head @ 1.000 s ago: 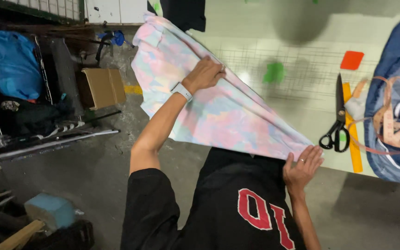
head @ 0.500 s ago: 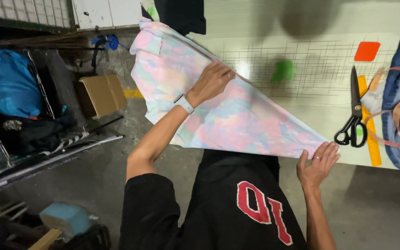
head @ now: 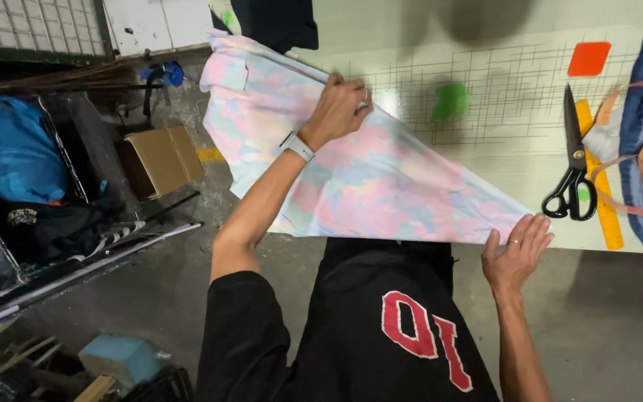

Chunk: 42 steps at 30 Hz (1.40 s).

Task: The person folds a large piece of pastel tie-dye fabric on a cutting mat and uses scissors to trim the edges. They repeatedly smooth the fabric, align the edges, and cut along the sides to create a straight shape.

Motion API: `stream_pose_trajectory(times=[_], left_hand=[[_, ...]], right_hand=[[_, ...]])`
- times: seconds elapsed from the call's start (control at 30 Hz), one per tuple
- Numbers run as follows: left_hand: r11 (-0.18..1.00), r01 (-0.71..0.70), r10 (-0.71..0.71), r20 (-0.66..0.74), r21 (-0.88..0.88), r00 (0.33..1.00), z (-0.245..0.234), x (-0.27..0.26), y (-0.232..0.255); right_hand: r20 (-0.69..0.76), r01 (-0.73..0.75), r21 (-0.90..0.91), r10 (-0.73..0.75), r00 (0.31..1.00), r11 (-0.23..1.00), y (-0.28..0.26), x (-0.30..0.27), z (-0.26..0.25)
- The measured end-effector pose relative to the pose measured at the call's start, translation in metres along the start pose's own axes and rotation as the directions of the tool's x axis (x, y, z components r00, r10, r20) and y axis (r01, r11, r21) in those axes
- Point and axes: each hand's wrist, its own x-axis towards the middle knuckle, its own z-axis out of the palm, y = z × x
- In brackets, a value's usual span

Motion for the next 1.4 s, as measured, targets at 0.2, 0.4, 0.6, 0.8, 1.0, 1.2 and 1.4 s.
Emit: stream_pose_trajectory(times=[0.2, 0.4, 0.6, 0.8, 1.0, 1.2, 1.4], left_hand=[[0.998, 0.000, 0.005, -0.078, 0.060, 0.997, -0.006, 0.002, 0.009], [0.999, 0.047, -0.046, 0.045, -0.004, 0.998, -0.022, 0.001, 0.043], [0.985, -0.136, 0.134, -0.025, -0.104, 0.991, 0.002, 0.009, 0.061], [0.980, 0.081, -0.027, 0.279, -0.182, 0.960, -0.012, 0.011, 0.065], [0.994, -0.095, 0.092, 0.044, 0.059, 0.995, 0.015, 0.012, 0.061], [0.994, -0.083, 0.081, -0.035, -0.075, 0.996, 0.000, 0.011, 0.078], [0.980, -0.175, 0.167, -0.082, -0.099, 0.983, 0.055, 0.015, 0.094]], right_hand=[[0.079, -0.029, 0.003, 0.029, 0.996, 1.000, 0.000, -0.005, -0.001], [0.088, -0.049, 0.025, 0.046, 0.995, 0.999, -0.001, -0.005, -0.001], [0.065, -0.030, 0.023, 0.029, 0.997, 0.999, -0.003, -0.003, -0.003], [0.063, -0.031, 0.019, 0.030, 0.998, 0.999, 0.000, -0.004, -0.001], [0.066, -0.032, 0.019, 0.030, 0.997, 0.999, -0.005, -0.001, -0.005], [0.052, -0.028, 0.013, 0.027, 0.998, 1.000, -0.002, -0.003, -0.002], [-0.040, -0.017, -0.016, 0.017, 0.999, 1.000, 0.008, -0.007, 0.009]])
